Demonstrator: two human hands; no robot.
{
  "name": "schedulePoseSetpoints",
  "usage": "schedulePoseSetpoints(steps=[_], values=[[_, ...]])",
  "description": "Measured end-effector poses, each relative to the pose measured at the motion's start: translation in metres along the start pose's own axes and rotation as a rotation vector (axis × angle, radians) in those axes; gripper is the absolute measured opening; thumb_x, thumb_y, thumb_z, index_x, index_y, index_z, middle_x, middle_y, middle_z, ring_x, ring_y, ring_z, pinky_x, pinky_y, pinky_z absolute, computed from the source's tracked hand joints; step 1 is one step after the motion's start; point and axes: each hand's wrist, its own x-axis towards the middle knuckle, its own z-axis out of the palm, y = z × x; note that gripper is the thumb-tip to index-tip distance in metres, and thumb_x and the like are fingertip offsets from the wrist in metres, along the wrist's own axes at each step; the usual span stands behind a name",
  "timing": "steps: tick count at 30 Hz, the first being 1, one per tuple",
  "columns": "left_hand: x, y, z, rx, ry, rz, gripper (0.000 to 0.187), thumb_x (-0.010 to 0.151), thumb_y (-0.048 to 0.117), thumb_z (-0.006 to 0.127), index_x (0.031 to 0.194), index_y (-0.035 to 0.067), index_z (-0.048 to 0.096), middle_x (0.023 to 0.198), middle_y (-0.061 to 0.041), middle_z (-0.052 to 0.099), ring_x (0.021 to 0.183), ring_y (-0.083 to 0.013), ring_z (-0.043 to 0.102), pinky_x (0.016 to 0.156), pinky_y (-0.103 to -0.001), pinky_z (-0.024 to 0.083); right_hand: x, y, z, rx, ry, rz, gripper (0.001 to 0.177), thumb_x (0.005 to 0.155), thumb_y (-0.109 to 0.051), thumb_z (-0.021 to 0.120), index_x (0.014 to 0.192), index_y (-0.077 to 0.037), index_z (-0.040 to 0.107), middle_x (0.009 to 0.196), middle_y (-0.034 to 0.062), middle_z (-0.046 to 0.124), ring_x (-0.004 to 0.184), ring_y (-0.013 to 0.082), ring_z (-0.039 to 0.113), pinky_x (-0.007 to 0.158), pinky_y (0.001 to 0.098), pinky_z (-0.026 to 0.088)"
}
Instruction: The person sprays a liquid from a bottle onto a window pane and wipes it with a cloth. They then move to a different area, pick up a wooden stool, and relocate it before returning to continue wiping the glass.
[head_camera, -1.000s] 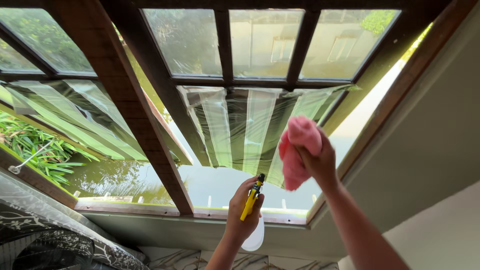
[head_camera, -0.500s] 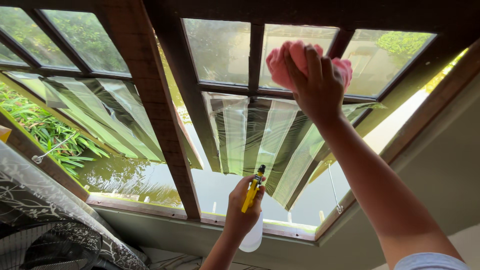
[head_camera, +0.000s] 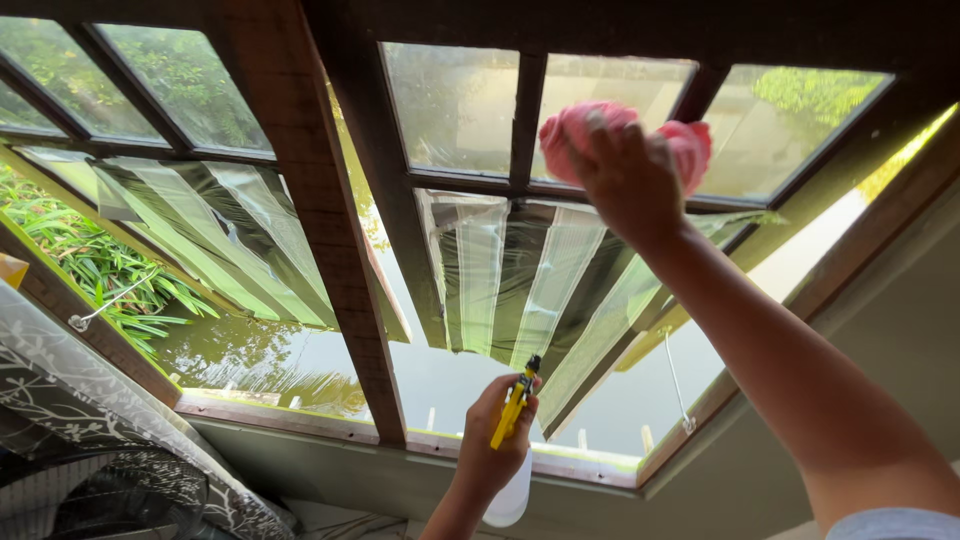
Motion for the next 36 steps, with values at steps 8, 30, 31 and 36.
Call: schedulePoseSetpoints(steps=[8, 30, 31, 36], values=[[-0.006, 0.004, -0.003, 0.008, -0.002, -0.212, 0.018, 0.094, -0.001, 0.066, 0.111, 0.001, 0.066, 0.095, -0.011, 0.075, 0.080, -0.0207, 0.069, 0.070, -0.030, 0.056, 0.005, -0.004, -0.008, -0.054, -0.051, 0.029, 0.040, 0.101, -0.028, 0.071, 0.139, -0.016, 0.071, 0.126, 0.0119, 0.061, 0.096, 0.0229, 0.062, 0.067, 0.0333, 0.052], [-0.005, 0.003, 0.007, 0.054, -0.008, -0.199, 0.014, 0.095, 0.002, 0.066, 0.109, 0.001, 0.067, 0.091, -0.012, 0.074, 0.075, -0.0203, 0.068, 0.069, -0.030, 0.055, -0.044, 0.014, -0.010, -0.026, -0.157, 0.106, 0.033, 0.093, -0.019, 0.075, 0.125, -0.017, 0.068, 0.132, 0.0124, 0.061, 0.112, 0.0256, 0.062, 0.077, 0.0355, 0.060], [-0.003, 0.004, 0.009, 0.054, -0.012, -0.199, 0.014, 0.095, 0.002, 0.066, 0.109, 0.001, 0.067, 0.091, -0.012, 0.074, 0.075, -0.0203, 0.068, 0.069, -0.030, 0.055, -0.044, 0.012, -0.014, -0.013, -0.247, 0.008, 0.017, 0.095, -0.020, 0.075, 0.110, -0.017, 0.068, 0.134, 0.0117, 0.061, 0.106, 0.0250, 0.062, 0.081, 0.0383, 0.061], [0.008, 0.004, 0.017, 0.036, -0.003, -0.084, 0.015, 0.096, 0.003, 0.065, 0.111, 0.001, 0.064, 0.097, -0.010, 0.075, 0.082, -0.0180, 0.073, 0.072, -0.030, 0.058, -0.039, 0.024, -0.019, -0.062, -0.152, 0.195, 0.039, 0.096, -0.021, 0.075, 0.135, -0.016, 0.073, 0.131, 0.0134, 0.060, 0.107, 0.0239, 0.062, 0.075, 0.0354, 0.058]])
